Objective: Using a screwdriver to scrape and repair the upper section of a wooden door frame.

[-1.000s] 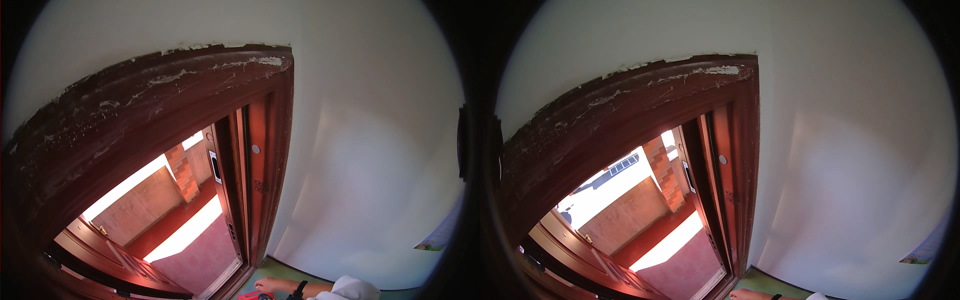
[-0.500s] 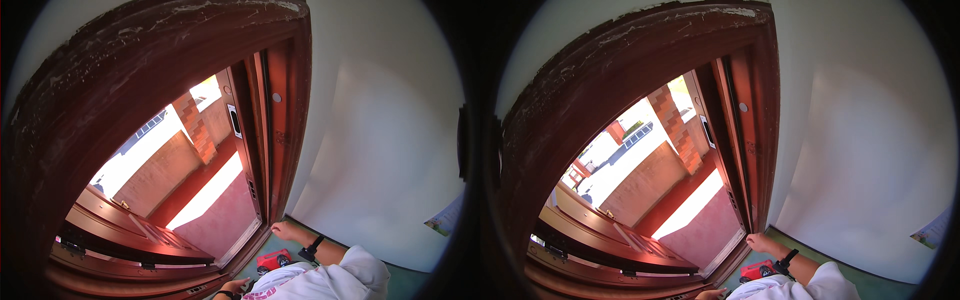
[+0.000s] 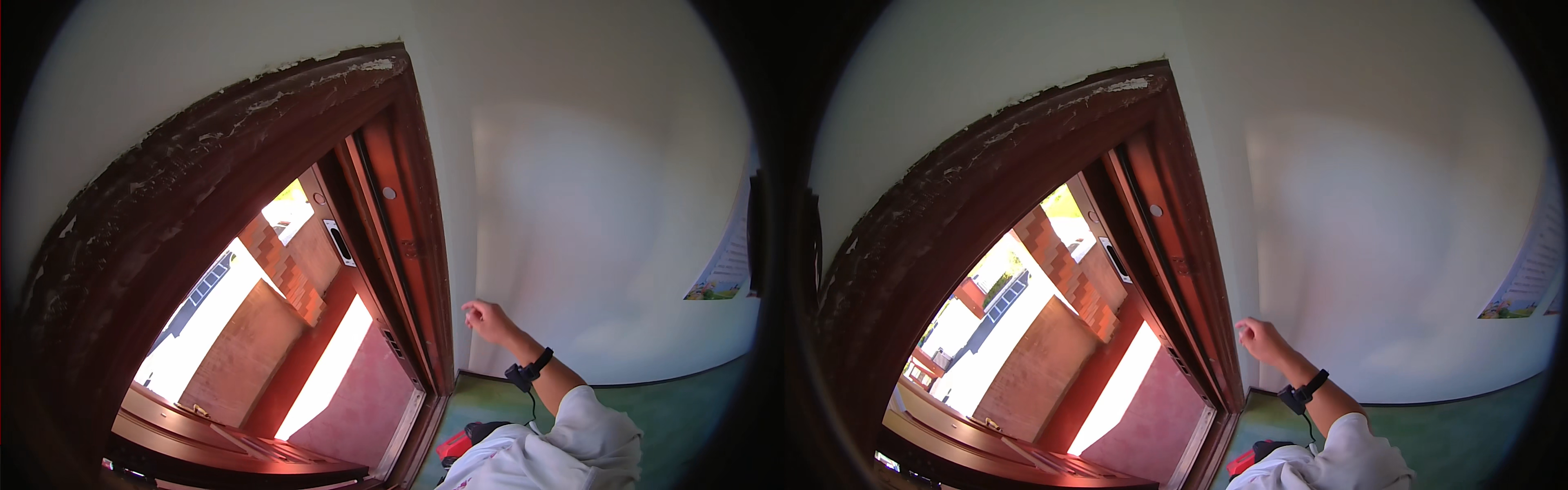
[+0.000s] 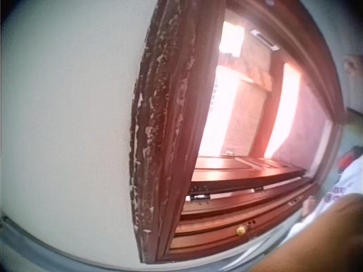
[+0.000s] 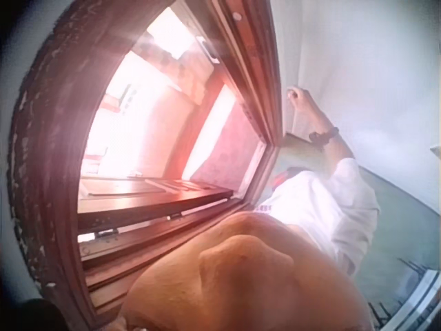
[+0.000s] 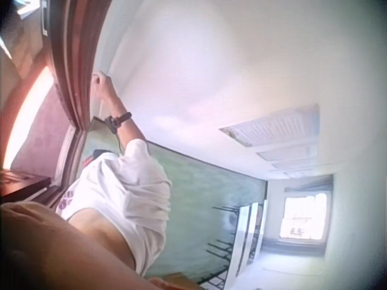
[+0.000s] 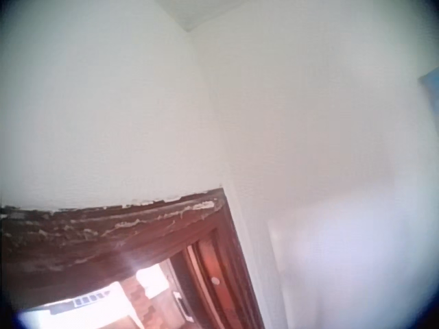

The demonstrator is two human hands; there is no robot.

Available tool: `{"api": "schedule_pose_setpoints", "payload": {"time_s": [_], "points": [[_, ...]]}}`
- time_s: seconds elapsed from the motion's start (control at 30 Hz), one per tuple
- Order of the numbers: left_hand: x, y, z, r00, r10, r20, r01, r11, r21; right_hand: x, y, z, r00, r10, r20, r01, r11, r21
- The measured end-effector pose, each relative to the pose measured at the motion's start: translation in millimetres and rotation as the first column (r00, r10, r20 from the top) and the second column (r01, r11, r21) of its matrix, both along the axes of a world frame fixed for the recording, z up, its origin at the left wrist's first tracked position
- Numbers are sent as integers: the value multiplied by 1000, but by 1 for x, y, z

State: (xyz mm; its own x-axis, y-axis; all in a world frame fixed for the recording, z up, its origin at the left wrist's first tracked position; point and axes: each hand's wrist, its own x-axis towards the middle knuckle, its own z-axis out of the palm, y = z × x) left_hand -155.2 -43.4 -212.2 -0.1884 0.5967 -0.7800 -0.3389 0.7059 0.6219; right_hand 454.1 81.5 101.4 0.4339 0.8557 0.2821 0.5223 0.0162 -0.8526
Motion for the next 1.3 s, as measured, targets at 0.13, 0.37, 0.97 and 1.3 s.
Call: {"api": "schedule_pose_setpoints", "payload": {"time_s": [0.13,0.37,0.97,1.3], "points": [[-23,-8,69,921,375,-105,-348,913,212,37,12,153,995,-104,0,96,917,388],[-41,-42,142,675,727,-130,-609,647,459,40,55,341,934,-301,192,4,546,837],[-95,-39,61,784,576,-229,-493,803,335,72,143,410,539,-542,644,-396,512,762],[-34,-42,144,806,552,-214,-510,831,223,82,144,421,447,-513,733,-456,574,680]]}}
